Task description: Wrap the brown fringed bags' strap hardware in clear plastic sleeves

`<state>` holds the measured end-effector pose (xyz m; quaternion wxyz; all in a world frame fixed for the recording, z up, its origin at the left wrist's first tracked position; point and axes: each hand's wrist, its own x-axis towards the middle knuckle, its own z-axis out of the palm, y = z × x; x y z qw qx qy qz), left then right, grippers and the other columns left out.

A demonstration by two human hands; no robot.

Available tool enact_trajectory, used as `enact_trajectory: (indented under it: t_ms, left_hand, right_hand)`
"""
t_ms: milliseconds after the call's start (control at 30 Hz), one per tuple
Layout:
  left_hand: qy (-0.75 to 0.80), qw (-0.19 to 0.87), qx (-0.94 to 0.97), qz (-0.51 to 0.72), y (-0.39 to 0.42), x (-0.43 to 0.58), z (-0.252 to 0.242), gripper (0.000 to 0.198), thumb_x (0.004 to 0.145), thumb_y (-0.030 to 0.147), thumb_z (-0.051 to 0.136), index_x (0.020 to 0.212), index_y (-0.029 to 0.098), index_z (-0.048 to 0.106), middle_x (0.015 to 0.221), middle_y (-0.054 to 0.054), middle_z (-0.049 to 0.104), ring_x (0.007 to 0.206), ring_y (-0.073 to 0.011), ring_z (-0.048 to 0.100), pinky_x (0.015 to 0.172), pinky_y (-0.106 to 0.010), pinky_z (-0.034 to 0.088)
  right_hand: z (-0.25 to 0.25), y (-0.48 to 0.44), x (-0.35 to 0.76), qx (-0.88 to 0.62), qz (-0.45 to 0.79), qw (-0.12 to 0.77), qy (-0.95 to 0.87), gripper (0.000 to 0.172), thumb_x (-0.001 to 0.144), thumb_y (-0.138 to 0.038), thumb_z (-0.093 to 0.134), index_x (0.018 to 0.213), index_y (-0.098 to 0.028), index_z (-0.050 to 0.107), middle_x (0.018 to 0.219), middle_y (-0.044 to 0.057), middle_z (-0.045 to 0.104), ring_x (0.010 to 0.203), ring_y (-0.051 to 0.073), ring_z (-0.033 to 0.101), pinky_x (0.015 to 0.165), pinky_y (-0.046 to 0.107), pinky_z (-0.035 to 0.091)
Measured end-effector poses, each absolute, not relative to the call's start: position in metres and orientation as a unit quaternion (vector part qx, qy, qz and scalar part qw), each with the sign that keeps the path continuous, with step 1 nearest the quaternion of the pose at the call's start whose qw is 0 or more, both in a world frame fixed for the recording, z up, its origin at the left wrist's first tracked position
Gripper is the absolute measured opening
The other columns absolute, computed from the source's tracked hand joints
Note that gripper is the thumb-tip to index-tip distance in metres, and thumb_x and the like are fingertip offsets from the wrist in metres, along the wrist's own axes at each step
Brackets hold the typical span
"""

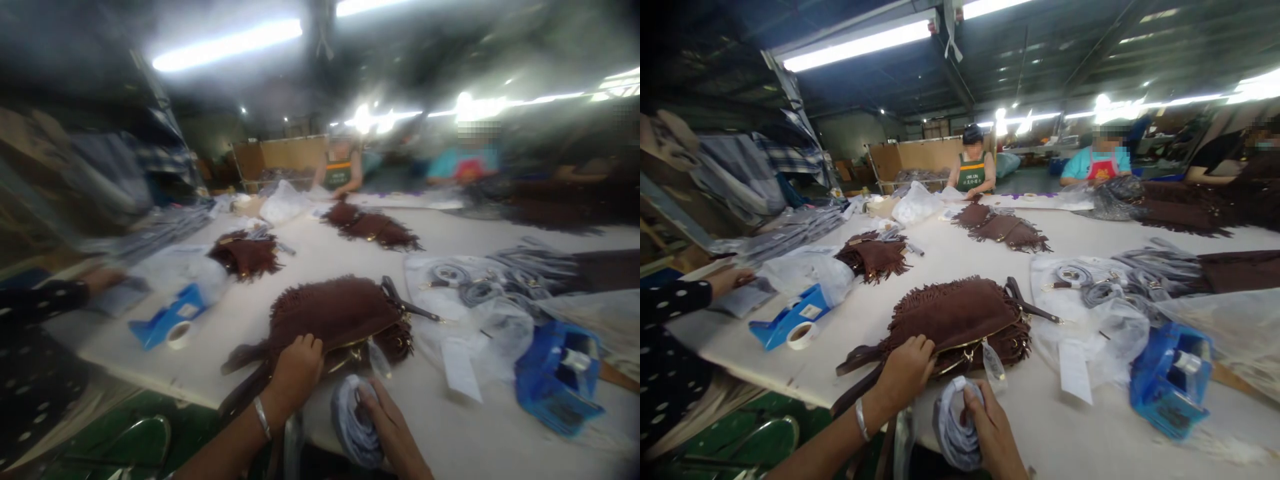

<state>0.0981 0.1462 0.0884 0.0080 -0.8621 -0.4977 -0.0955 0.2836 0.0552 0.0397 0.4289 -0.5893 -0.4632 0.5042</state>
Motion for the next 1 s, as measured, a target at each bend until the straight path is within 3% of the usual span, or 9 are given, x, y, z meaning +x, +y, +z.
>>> enact_trajectory:
  t_ms: [67,167,533,733,867,1000]
  left_hand:
    - [-0.502,0.004,-0.86,-0.091,0.156,0.097,0.088,0.011,0.093,0.02,0.045,0.089,0.019,0.055,0.088,-0.005,0.06,0.083,-0.0219,0.058,0.072,-0.033,0.043]
    - [-0.5,-0.007,-0.859,-0.114,0.163,0.091,0.094,0.012,0.094,0.021,0.043,0.088,0.02,0.054,0.086,-0.003,0.06,0.08,-0.0196,0.059,0.072,-0.031,0.043]
    - [-0.466,0.035,-0.869,-0.163,0.152,0.095,0.109,0.01,0.092,0.016,0.04,0.095,0.02,0.049,0.094,-0.005,0.053,0.091,-0.0237,0.054,0.08,-0.038,0.047]
    - [-0.439,0.033,-0.875,-0.2,0.148,0.097,0.102,0.01,0.093,0.018,0.043,0.102,0.02,0.046,0.1,-0.006,0.053,0.096,-0.0243,0.053,0.083,-0.04,0.049]
    - [-0.424,0.03,-0.885,-0.189,0.146,0.101,0.095,0.008,0.094,0.018,0.041,0.1,0.02,0.046,0.098,-0.007,0.053,0.094,-0.0243,0.054,0.083,-0.04,0.05]
    - [-0.421,0.021,-0.888,-0.184,0.148,0.103,0.09,0.009,0.094,0.017,0.04,0.098,0.02,0.047,0.096,-0.006,0.054,0.093,-0.0243,0.055,0.081,-0.04,0.05]
  right_hand:
    - [0.054,0.064,0.284,-0.585,0.479,0.387,-0.527,0.04,0.091,-0.058,0.039,0.085,-0.023,0.057,0.07,-0.002,0.062,0.073,0.019,0.06,0.069,0.028,0.043]
    - [0.068,0.083,0.288,-0.586,0.446,0.361,-0.573,0.038,0.093,-0.053,0.038,0.083,-0.022,0.059,0.075,-0.001,0.064,0.077,0.019,0.06,0.07,0.028,0.042]
    - [0.078,0.137,0.296,-0.654,0.355,0.273,-0.609,0.032,0.09,-0.041,0.042,0.09,-0.023,0.069,0.101,0.006,0.072,0.097,0.023,0.064,0.086,0.032,0.042]
    - [0.075,0.158,0.281,-0.701,0.335,0.303,-0.552,0.034,0.09,-0.036,0.043,0.104,-0.016,0.066,0.113,0.018,0.068,0.108,0.029,0.062,0.091,0.037,0.042]
    - [0.074,0.163,0.254,-0.754,0.307,0.348,-0.465,0.041,0.092,-0.028,0.035,0.124,-0.007,0.05,0.108,0.026,0.066,0.103,0.032,0.064,0.09,0.043,0.043]
    - [0.07,0.156,0.244,-0.725,0.332,0.414,-0.439,0.045,0.093,-0.033,0.034,0.132,-0.01,0.04,0.114,0.021,0.065,0.107,0.028,0.063,0.088,0.037,0.047]
